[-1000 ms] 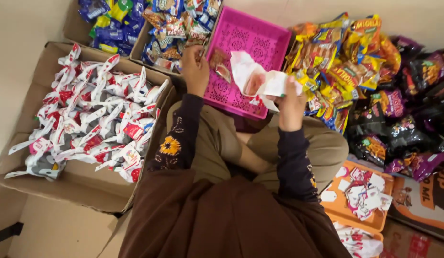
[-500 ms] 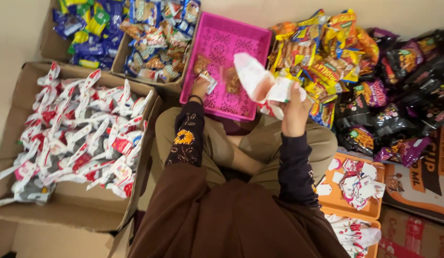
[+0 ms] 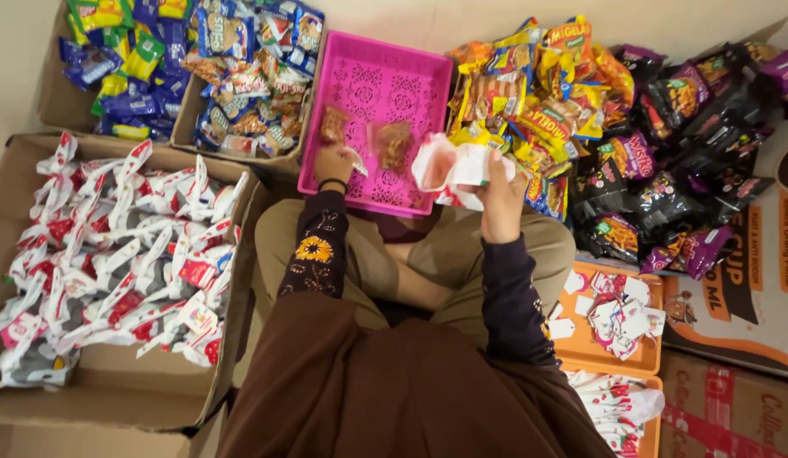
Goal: The person packs small gift bags by placing various wrapped snack items and candies inside each bag, then uses white ties to secure the tops.
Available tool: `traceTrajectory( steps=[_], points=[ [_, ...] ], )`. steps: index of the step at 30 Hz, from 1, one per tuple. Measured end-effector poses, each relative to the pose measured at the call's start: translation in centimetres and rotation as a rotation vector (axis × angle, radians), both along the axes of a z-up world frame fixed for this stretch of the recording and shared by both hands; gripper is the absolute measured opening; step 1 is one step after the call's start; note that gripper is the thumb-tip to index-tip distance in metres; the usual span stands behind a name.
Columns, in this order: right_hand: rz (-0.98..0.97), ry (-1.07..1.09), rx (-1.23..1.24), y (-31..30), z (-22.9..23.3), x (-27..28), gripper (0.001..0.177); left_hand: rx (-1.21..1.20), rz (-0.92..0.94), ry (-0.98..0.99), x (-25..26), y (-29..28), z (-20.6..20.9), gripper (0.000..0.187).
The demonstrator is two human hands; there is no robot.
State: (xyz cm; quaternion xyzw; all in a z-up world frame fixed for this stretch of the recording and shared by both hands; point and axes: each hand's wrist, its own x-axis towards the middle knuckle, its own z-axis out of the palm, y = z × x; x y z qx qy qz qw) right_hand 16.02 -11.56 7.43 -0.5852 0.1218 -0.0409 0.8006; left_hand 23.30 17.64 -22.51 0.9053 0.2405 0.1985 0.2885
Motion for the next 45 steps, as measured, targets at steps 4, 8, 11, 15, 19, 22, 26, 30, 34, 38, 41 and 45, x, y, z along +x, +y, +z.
traceTrajectory(
  steps=[4,8,11,15,19,22,26,30,34,38,41,45],
  points=[
    [0.002,-0.04,-0.021,-0.2,0.5,-0.1,0.039,0.03,0.026,-0.2,-1.5,-0.7,4.5,0.015],
    [0.009,-0.095,-0.064,-0.6,0.0,0.1,0.038,-0.545,-0.132,-0.485,-6.9,-2.7,18.3,0.014],
    [0.026,-0.126,-0.075,0.0,0.0,0.3,0.037,-0.904,-0.186,-0.616,-11.3,-4.4,27.1,0.01],
    [0.069,-0.176,-0.112,0.9,-0.8,0.4,0.038,-0.984,-0.312,-0.804,-16.6,-6.8,37.1,0.016],
    [0.121,-0.183,-0.129,2.4,1.4,-0.9,0.037,-0.881,-0.471,-0.893,-18.7,-7.6,39.2,0.047],
    [0.184,-0.234,-0.149,2.2,1.3,-0.8,0.037,-0.79,-0.635,-0.904,-18.6,-7.0,39.0,0.023],
    [0.309,-0.338,-0.338,1.7,1.3,-0.6,0.038,-0.777,-0.819,-0.889,-18.0,-6.7,38.8,0.027],
    [0.382,-0.425,-0.386,3.0,5.0,-2.0,0.04,-0.405,-0.666,-0.807,-16.1,-5.2,35.5,0.038],
    [0.397,-0.448,-0.426,3.9,7.0,-3.2,0.039,-0.291,-0.612,-0.706,-16.5,-3.5,35.3,0.038],
    [0.404,-0.489,-0.46,4.6,7.1,-3.3,0.037,-0.237,-0.582,-0.631,-16.3,-2.8,35.0,0.04],
    [0.442,-0.539,-0.5,5.5,7.7,-3.7,0.034,-0.28,-0.62,-0.561,-16.6,-2.8,34.4,0.042],
    [0.481,-0.578,-0.53,6.0,7.0,-3.5,0.03,-0.289,-0.651,-0.505,-16.5,-2.8,34.0,0.025]
  ],
)
